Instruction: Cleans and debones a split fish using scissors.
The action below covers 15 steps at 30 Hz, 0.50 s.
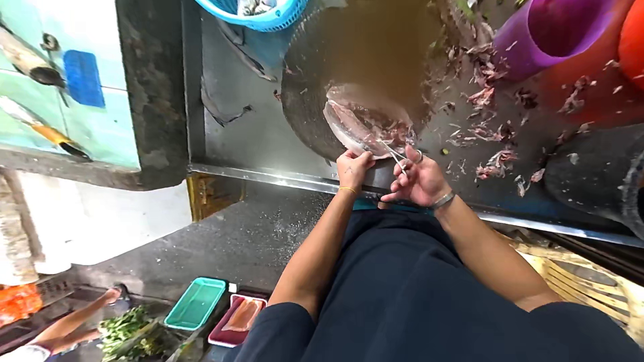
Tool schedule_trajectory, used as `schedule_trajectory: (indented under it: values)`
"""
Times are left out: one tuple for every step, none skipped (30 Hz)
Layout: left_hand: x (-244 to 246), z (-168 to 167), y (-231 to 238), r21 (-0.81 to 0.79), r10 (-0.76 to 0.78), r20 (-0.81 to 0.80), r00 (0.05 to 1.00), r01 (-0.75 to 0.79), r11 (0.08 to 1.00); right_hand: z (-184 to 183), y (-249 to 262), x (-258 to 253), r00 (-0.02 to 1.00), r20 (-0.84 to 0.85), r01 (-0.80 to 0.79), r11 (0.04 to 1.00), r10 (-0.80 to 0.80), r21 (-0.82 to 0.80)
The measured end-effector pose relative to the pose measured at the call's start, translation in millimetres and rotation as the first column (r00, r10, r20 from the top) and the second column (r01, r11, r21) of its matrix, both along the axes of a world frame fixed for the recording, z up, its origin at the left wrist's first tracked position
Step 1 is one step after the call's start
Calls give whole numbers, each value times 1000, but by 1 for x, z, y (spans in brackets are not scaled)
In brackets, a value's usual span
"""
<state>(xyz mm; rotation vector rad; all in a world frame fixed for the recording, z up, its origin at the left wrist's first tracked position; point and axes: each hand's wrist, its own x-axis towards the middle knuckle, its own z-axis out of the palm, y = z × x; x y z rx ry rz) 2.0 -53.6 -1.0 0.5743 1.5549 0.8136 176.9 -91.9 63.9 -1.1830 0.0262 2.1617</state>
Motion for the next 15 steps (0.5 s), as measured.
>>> schedule_trajectory:
  values:
    - [2, 1, -4, -3, -1, 6, 1000, 1, 1000, -4, -3, 0, 998, -45, -46, 999, 46, -14]
    - [4, 1, -3, 1, -8, 5, 1000, 8, 1000, -9, -1, -1, 998, -30, -51, 998, 50, -37]
    - [6, 1, -3, 1, -12, -4, 1000, 12, 1000, -10, -1, 0, 999, 29, -16, 999, 17, -47]
    - [6, 2, -3, 3, -10, -12, 1000, 10, 1000, -6, -1, 1, 996, 84, 31, 999, -28, -36]
    - [6, 1, 2, 14, -3, -15, 1000, 3, 1000, -3, 2, 2, 992, 110, 57, 998, -56, -4]
    - [5, -1, 3, 17, 2, -15, 1000, -2, 1000, 0, 1, 4, 994, 93, 47, 999, -48, 14]
    - [5, -2, -3, 9, 5, -10, 1000, -5, 1000, 0, -5, 4, 999, 41, 2, 1000, -2, 10]
    - [7, -2, -6, 4, 6, -2, 1000, -6, 1000, -4, -7, 4, 999, -17, -49, 999, 49, -6]
    - [9, -2, -3, 8, 6, -1, 1000, -6, 1000, -8, -4, 3, 998, -23, -58, 998, 58, -29]
    - [11, -1, -3, 5, 3, -11, 1000, -3, 1000, -9, -4, 3, 1000, 28, -14, 999, 15, -46]
    - [11, 0, -5, 1, 4, -18, 1000, -4, 1000, -6, -5, 4, 997, 71, 38, 998, -35, -43]
    - [11, 0, 0, 8, 9, -21, 1000, -9, 1000, -3, -1, 5, 994, 84, 75, 997, -73, -23]
    - [10, 0, 2, 11, 14, -20, 1000, -13, 1000, -1, 0, 6, 995, 64, 76, 997, -75, -19]
    - [10, 0, -2, 5, 12, -20, 1000, -12, 1000, -1, -4, 6, 999, 33, 38, 999, -37, -39]
    - [11, 0, -6, 1, 5, -21, 1000, -5, 1000, -3, -7, 5, 999, 37, -8, 998, 10, -61]
